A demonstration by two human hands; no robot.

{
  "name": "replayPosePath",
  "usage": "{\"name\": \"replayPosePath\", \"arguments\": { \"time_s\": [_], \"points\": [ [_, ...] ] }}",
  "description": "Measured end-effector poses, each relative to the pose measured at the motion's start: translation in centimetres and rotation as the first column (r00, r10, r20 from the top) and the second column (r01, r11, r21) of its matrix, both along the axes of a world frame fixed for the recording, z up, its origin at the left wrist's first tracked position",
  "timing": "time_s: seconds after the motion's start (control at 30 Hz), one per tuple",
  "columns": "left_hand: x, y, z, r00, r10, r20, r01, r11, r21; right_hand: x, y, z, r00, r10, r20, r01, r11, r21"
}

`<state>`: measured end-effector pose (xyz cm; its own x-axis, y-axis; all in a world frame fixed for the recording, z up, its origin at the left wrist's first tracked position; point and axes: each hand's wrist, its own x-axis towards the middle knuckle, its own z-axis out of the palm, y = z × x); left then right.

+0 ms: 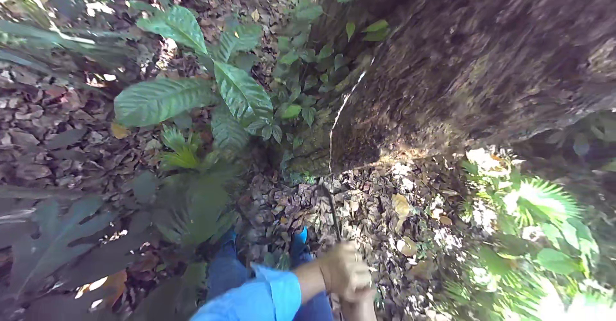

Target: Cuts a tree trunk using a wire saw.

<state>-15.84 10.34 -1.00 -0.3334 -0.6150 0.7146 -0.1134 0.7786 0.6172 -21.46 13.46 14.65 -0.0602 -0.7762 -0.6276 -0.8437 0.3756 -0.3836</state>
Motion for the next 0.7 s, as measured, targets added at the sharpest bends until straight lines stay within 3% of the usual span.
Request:
{"name": "replayPosePath", "arguments": {
  "time_s": [0.1, 0.17, 0.27, 0.33, 0.4, 0.47, 0.53, 0.57, 0.6, 0.63, 0.67, 0.7],
  "points": [
    [0.7, -7.8, 1.4, 0.994, 0.11, 0.014, -0.105, 0.978, -0.178, -0.9, -4.3, -3.5, 0.998, -0.016, 0.054, 0.028, 0.972, -0.235],
    [1.2, -11.3, 1.3, 0.989, 0.135, 0.057, -0.117, 0.962, -0.247, -0.7, -7.0, -5.4, 0.996, -0.042, 0.079, 0.063, 0.955, -0.291],
    [1.3, -13.9, 0.2, 0.974, 0.204, 0.104, -0.161, 0.933, -0.322, -1.5, -9.3, -8.7, 0.997, 0.011, 0.076, 0.014, 0.945, -0.327],
    [0.8, -14.5, -0.7, 0.963, 0.246, 0.115, -0.191, 0.915, -0.355, -3.5, -9.0, -14.6, 0.991, 0.118, 0.057, -0.063, 0.81, -0.583],
    [-0.1, -13.9, -1.8, 0.947, 0.284, 0.149, -0.221, 0.915, -0.339, -5.3, -8.4, -17.6, 0.983, 0.175, 0.048, -0.102, 0.751, -0.652],
    [-1.2, -10.2, -3.2, 0.945, 0.149, 0.291, -0.123, 0.987, -0.106, -7.4, -5.4, -18.7, 0.98, 0.189, 0.057, -0.125, 0.818, -0.562],
    [-2.3, -4.9, -4.9, 0.918, -0.095, 0.385, -0.007, 0.967, 0.256, -10.2, -1.2, -19.0, 0.972, 0.222, 0.074, -0.184, 0.922, -0.339],
    [-3.6, -2.9, -5.8, 0.925, -0.059, 0.376, -0.043, 0.966, 0.256, -11.5, -0.4, -18.2, 0.959, 0.279, 0.04, -0.258, 0.926, -0.274],
    [-5.0, -2.0, -6.7, 0.937, 0.072, 0.341, -0.127, 0.982, 0.142, -11.7, -1.2, -15.6, 0.942, 0.335, -0.005, -0.331, 0.931, -0.156],
    [-6.0, -1.6, -6.9, 0.935, 0.19, 0.299, -0.212, 0.976, 0.041, -10.4, -3.8, -10.8, 0.929, 0.369, -0.022, -0.358, 0.913, 0.197],
    [-6.8, -2.0, -6.4, 0.922, 0.285, 0.26, -0.287, 0.957, -0.032, -9.8, -5.9, -8.0, 0.921, 0.389, -0.022, -0.357, 0.866, 0.349],
    [-7.1, -3.5, -5.5, 0.907, 0.359, 0.22, -0.347, 0.933, -0.094, -9.7, -7.7, -6.7, 0.917, 0.397, -0.021, -0.364, 0.859, 0.359]
  ]
}}
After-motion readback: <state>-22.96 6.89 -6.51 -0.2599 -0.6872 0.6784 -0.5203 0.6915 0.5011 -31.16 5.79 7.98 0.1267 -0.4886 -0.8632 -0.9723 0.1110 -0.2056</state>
